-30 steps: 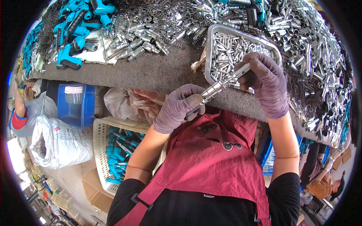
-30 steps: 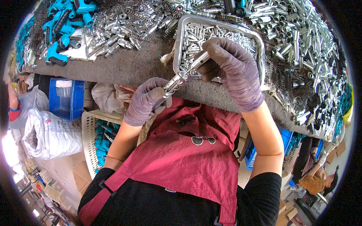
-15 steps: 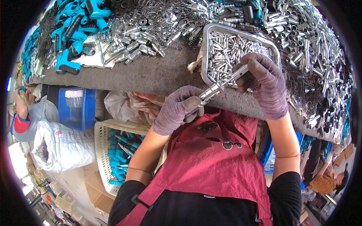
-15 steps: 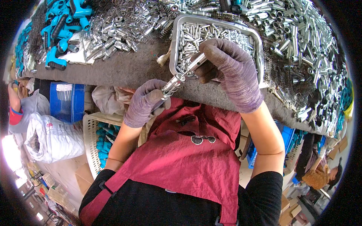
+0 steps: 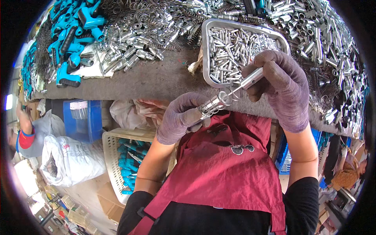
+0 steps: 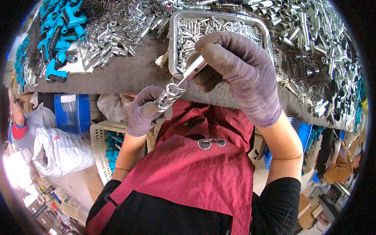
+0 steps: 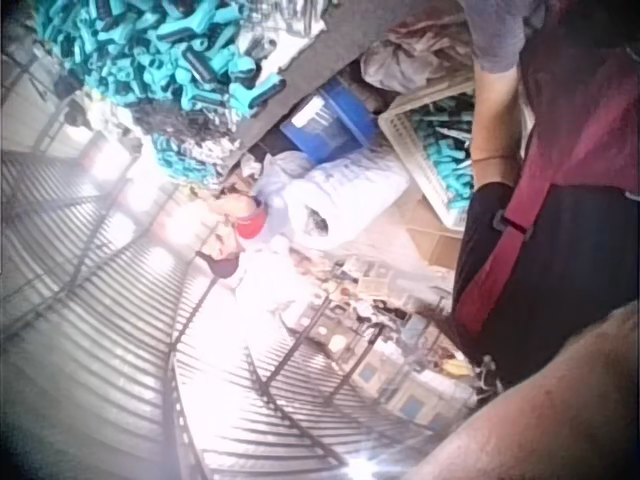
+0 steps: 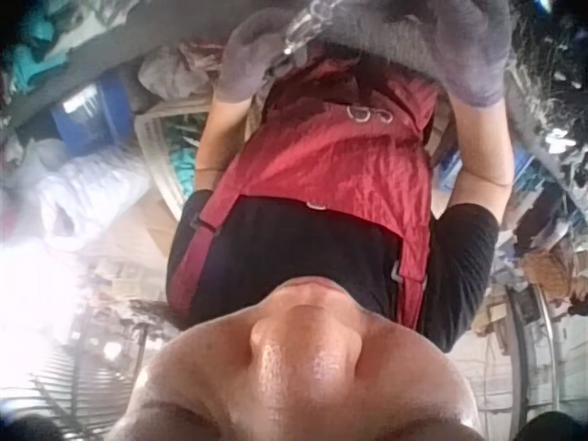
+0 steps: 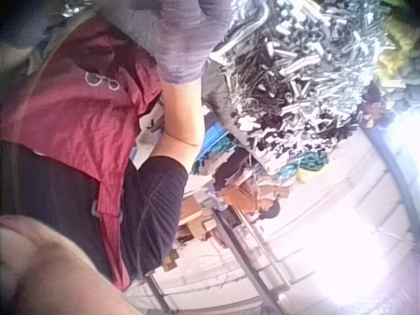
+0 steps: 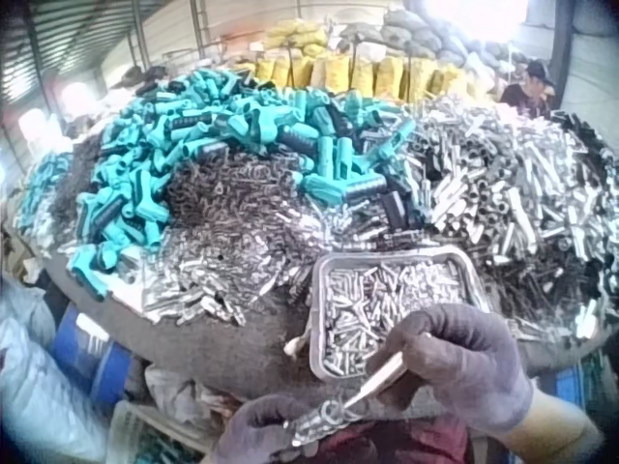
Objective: The person assembles tools by inserting metal rods, springs, and pins into metal barrels and attaching plastic handles. The person places the assembled tools into a plastic crate.
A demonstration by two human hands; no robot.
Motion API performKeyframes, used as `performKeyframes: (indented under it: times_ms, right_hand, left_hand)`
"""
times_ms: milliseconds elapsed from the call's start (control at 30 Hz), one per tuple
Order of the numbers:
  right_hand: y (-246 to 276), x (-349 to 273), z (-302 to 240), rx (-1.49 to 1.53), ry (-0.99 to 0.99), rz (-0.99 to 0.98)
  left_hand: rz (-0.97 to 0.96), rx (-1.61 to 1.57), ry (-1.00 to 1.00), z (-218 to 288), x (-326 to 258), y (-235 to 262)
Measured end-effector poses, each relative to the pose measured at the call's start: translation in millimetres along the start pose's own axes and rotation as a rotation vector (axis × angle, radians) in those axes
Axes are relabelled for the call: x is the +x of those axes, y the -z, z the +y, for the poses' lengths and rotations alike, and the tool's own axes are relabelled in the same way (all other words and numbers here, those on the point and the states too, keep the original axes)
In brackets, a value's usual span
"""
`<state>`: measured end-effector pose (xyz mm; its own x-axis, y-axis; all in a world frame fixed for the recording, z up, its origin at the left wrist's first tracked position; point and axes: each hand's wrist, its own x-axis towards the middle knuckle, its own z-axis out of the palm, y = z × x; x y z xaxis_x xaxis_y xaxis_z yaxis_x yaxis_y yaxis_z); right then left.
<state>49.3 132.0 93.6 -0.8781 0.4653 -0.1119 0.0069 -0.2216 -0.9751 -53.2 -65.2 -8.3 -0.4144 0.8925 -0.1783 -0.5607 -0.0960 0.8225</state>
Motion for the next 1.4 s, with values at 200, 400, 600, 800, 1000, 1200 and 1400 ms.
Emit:
performKeyframes:
  times_ms: [200,400,600,800,1000,1200,1400]
  right_hand:
    - [-9.8,-9.4,-3.8,-0.071,0.048,0.026]
    - [-11.3,-14.1,-3.3,-0.049,0.053,0.030]
    - [-12.7,-14.1,-3.2,-0.158,0.007,-0.086]
    - [-8.0,-6.6,16.5,-0.183,0.008,-0.067]
    - [-2.9,0.7,20.8,-0.192,-0.041,-0.067]
    - [-8.1,7.1,28.5,0.005,-0.095,-0.132]
    - [-10.7,14.2,33.2,-0.129,0.067,-0.254]
  left_hand:
    - [-0.009,-0.001,-0.013,-1.0,-2.3,-4.0]
    - [-0.002,0.030,-0.014,-0.3,-5.2,-3.9]
    - [-0.027,0.002,-0.049,-4.0,-6.7,-2.5]
    - [0.062,0.032,0.012,4.6,-6.7,-14.1]
    - [0.110,0.063,0.086,7.8,-6.3,-19.8]
    - [0.154,0.032,0.085,8.1,-6.4,-15.7]
    - [0.144,-0.039,0.043,8.0,-7.0,-12.0]
